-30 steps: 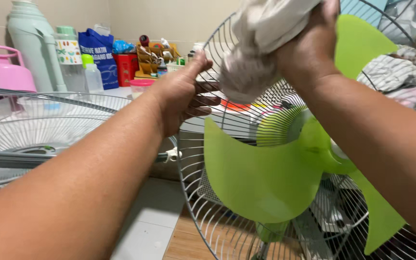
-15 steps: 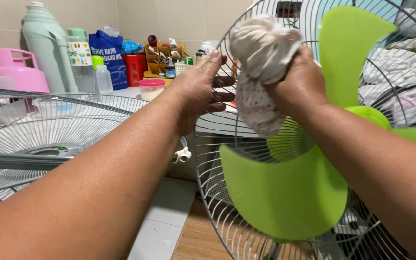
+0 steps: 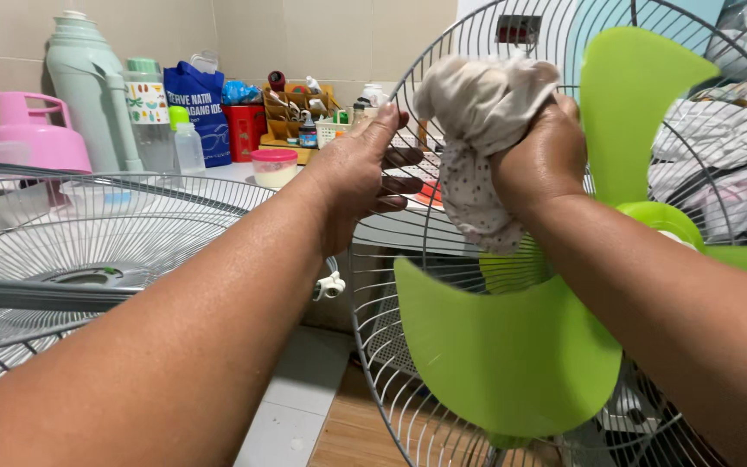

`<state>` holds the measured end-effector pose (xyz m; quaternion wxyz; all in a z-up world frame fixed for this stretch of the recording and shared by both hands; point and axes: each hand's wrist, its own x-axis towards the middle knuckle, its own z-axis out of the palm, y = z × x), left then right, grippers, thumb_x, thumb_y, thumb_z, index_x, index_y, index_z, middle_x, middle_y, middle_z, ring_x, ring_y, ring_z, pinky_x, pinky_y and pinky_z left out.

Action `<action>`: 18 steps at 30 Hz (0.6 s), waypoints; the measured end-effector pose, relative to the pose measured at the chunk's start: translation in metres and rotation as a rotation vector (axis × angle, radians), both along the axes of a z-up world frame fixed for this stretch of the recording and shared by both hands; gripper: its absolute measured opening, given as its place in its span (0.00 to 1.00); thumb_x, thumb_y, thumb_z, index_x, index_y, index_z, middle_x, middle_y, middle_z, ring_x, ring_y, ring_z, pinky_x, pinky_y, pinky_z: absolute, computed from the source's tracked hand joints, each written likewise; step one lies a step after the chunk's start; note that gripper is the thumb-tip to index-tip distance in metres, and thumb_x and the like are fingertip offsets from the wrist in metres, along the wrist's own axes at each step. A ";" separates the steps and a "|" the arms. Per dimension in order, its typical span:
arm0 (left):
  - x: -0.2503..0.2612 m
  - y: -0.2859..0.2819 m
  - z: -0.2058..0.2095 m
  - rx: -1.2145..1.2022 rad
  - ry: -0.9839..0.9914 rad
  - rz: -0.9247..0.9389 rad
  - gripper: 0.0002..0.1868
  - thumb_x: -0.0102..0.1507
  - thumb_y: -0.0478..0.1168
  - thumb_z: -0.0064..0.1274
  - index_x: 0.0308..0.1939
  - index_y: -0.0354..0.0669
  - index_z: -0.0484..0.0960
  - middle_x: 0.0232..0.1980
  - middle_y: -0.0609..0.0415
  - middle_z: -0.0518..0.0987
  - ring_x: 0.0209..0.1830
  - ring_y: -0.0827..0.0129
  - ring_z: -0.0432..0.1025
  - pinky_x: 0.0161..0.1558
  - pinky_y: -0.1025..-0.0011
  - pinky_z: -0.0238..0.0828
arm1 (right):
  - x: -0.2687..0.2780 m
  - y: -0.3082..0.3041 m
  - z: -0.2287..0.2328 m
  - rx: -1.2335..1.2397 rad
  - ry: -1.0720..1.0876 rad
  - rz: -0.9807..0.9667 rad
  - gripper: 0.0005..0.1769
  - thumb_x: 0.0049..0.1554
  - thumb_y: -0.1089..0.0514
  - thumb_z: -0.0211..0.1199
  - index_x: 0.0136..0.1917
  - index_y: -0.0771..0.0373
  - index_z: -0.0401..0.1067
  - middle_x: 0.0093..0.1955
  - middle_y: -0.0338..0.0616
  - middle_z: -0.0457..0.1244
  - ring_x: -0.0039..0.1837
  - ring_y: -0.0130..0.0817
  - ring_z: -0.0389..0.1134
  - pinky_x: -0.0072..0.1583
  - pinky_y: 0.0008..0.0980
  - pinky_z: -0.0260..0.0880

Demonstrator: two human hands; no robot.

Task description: The person wipes the fan blades with a cloth, then reassembles the fan by attaching the front and rear wire cages and securing the central hub cap. The fan is fully reassembled by the end of the clip.

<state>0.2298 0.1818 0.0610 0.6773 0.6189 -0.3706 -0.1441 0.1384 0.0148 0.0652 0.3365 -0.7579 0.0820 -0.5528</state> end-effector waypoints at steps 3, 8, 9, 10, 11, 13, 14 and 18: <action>0.002 0.000 0.001 -0.030 0.002 0.017 0.30 0.67 0.63 0.32 0.69 0.62 0.69 0.60 0.59 0.80 0.50 0.65 0.76 0.54 0.61 0.75 | 0.006 0.021 -0.020 -0.022 -0.064 0.256 0.13 0.67 0.59 0.52 0.63 0.59 0.69 0.59 0.45 0.69 0.58 0.33 0.72 0.58 0.35 0.76; 0.006 0.008 -0.006 -0.061 0.078 -0.002 0.34 0.66 0.66 0.32 0.68 0.55 0.73 0.61 0.54 0.82 0.54 0.65 0.79 0.60 0.60 0.74 | -0.009 0.045 -0.033 -0.022 0.165 0.431 0.23 0.51 0.69 0.70 0.60 0.62 0.70 0.56 0.45 0.72 0.56 0.35 0.75 0.59 0.37 0.77; 0.005 0.010 -0.006 -0.065 0.101 -0.002 0.35 0.66 0.67 0.33 0.67 0.52 0.74 0.61 0.53 0.82 0.55 0.63 0.79 0.61 0.60 0.74 | -0.014 0.042 -0.016 0.183 0.179 0.568 0.22 0.52 0.70 0.66 0.59 0.62 0.70 0.55 0.46 0.72 0.55 0.37 0.76 0.57 0.38 0.79; 0.004 0.011 -0.006 -0.072 0.123 -0.005 0.36 0.67 0.68 0.33 0.66 0.49 0.75 0.62 0.52 0.82 0.56 0.62 0.79 0.62 0.59 0.74 | -0.019 0.043 -0.005 0.387 0.191 0.698 0.21 0.52 0.71 0.61 0.59 0.62 0.70 0.54 0.47 0.72 0.54 0.39 0.76 0.56 0.40 0.81; 0.002 0.010 -0.005 -0.056 0.117 0.006 0.37 0.66 0.69 0.32 0.66 0.50 0.75 0.61 0.50 0.82 0.56 0.61 0.78 0.62 0.58 0.74 | -0.023 0.047 -0.003 0.377 0.166 0.617 0.21 0.52 0.70 0.62 0.59 0.62 0.71 0.55 0.46 0.72 0.54 0.38 0.76 0.56 0.39 0.79; -0.005 0.007 0.000 -0.023 0.101 0.030 0.39 0.65 0.71 0.30 0.65 0.52 0.77 0.60 0.45 0.82 0.57 0.57 0.75 0.62 0.56 0.72 | -0.027 0.056 -0.003 0.354 0.110 0.458 0.20 0.53 0.68 0.64 0.60 0.61 0.71 0.56 0.44 0.72 0.54 0.37 0.76 0.56 0.38 0.77; -0.009 0.008 0.002 -0.008 0.126 -0.003 0.40 0.65 0.71 0.28 0.65 0.52 0.77 0.60 0.47 0.82 0.57 0.58 0.76 0.61 0.56 0.72 | -0.029 0.060 -0.009 0.294 0.167 0.457 0.21 0.52 0.68 0.65 0.59 0.62 0.71 0.56 0.43 0.72 0.55 0.36 0.76 0.57 0.38 0.77; -0.018 0.013 0.006 0.055 0.170 -0.026 0.41 0.62 0.72 0.23 0.63 0.55 0.78 0.58 0.48 0.83 0.55 0.58 0.79 0.55 0.54 0.75 | -0.035 0.050 -0.020 0.307 0.343 0.666 0.20 0.52 0.70 0.66 0.59 0.64 0.73 0.56 0.46 0.71 0.57 0.38 0.75 0.60 0.41 0.78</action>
